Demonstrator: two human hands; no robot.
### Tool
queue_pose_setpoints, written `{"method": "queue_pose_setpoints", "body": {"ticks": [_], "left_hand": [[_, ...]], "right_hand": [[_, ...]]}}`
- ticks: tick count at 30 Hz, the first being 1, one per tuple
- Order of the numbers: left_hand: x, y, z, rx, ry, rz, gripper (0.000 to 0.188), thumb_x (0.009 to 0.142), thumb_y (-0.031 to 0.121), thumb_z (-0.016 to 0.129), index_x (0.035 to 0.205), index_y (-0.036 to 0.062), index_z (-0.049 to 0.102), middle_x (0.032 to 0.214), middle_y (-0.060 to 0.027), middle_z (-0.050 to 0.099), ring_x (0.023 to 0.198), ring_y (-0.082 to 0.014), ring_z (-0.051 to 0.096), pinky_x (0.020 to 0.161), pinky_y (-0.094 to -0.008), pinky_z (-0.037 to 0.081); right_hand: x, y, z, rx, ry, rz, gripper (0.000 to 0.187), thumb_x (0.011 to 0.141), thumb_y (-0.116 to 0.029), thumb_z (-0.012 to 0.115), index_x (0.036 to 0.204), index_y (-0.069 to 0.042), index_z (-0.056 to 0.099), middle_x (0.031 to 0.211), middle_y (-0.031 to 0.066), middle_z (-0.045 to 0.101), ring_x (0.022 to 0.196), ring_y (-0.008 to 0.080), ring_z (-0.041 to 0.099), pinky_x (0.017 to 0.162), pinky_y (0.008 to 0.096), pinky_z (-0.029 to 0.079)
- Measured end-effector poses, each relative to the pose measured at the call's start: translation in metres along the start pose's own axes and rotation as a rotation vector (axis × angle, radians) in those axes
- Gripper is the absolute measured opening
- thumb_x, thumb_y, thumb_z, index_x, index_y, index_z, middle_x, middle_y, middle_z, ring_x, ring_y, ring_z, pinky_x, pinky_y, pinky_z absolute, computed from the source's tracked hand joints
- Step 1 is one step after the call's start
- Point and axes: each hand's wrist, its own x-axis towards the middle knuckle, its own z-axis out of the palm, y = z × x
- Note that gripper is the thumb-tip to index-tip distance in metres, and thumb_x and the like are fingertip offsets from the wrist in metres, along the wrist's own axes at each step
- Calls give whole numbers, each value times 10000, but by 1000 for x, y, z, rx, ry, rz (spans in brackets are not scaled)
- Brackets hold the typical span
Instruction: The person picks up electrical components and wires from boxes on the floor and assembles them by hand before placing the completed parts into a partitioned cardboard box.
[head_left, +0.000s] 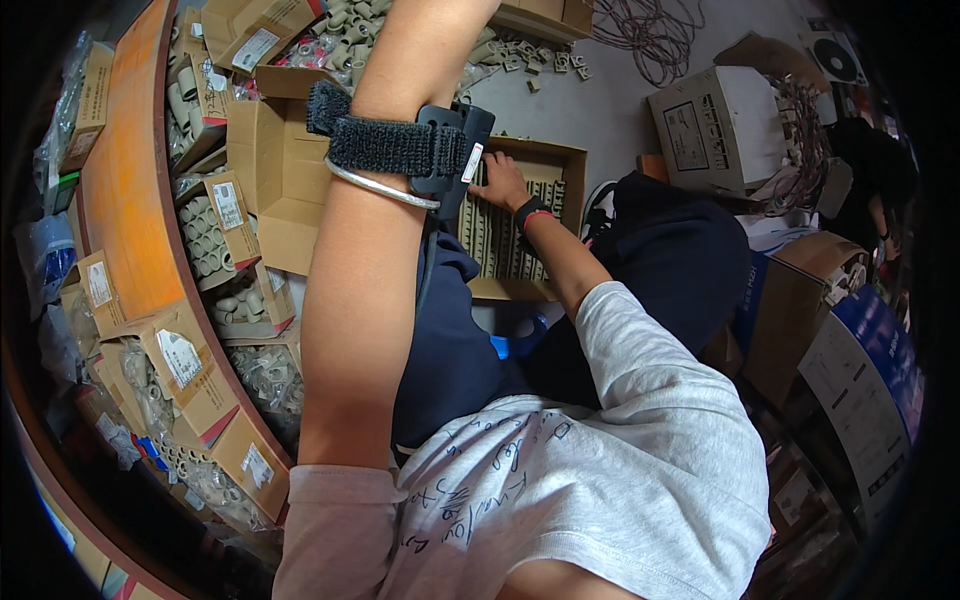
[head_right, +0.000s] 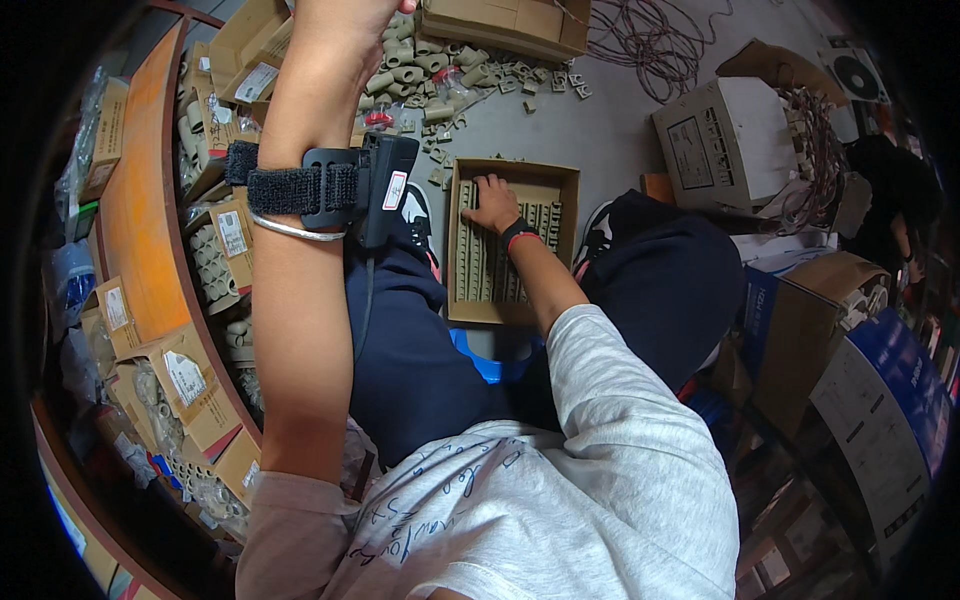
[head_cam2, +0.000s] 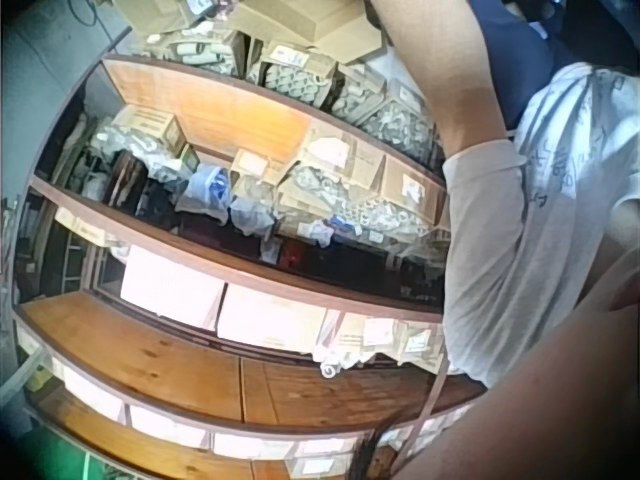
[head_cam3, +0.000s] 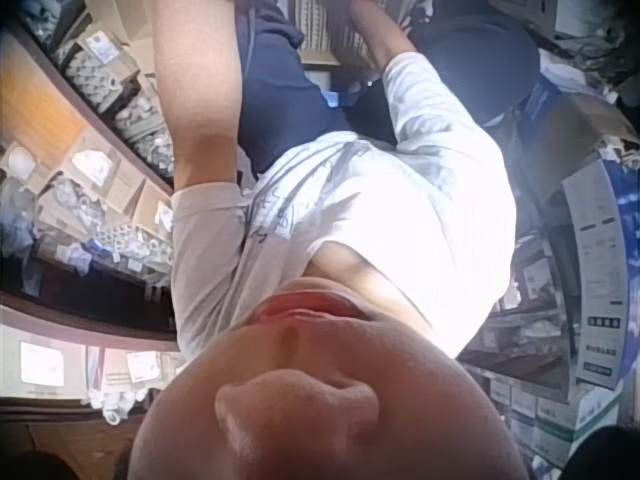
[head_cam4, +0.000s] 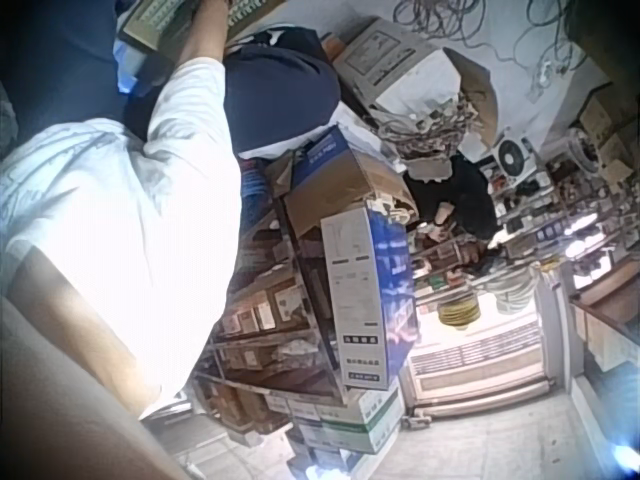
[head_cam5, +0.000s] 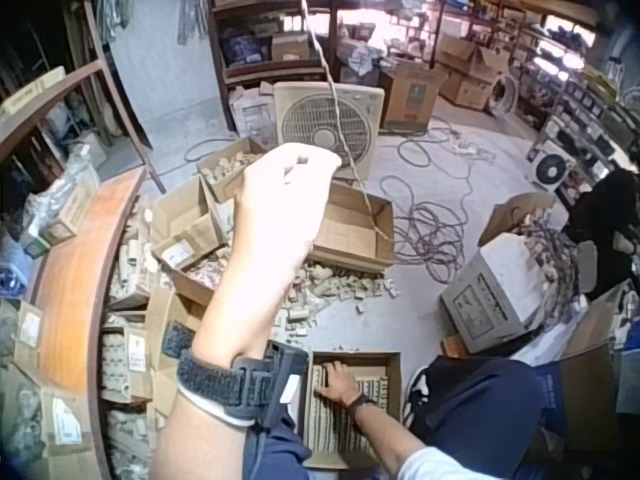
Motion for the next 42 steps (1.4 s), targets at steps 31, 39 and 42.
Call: {"method": "queue_pose_setpoints", "body": {"ticks": [31,39,42], "left_hand": [[0,4,1,37,30,-6,147,853,145,603,881,12,660,697,-25,613,611,-67,520,554,-227,420],[-3,15,-16,-155,-79,-245,175,901,167,544,940,33,650,653,8,550,434,-48,413,398,-196,330],[-4,22,-16,-437,34,-451,184,906,168,531,1002,53,638,700,12,524,493,-60,445,412,-178,356]], "right_hand": [[2,4,5,-17,55,-32,658,682,-391,690,1239,-96,499,1214,182,482,1125,353,463,956,433,407],[-2,-3,-1,35,214,-88,529,708,-361,632,1133,-60,541,1112,174,531,1057,341,499,894,434,431],[-1,-12,-9,44,347,-197,307,721,-257,587,961,-66,583,959,119,586,929,304,560,789,433,468]]}}
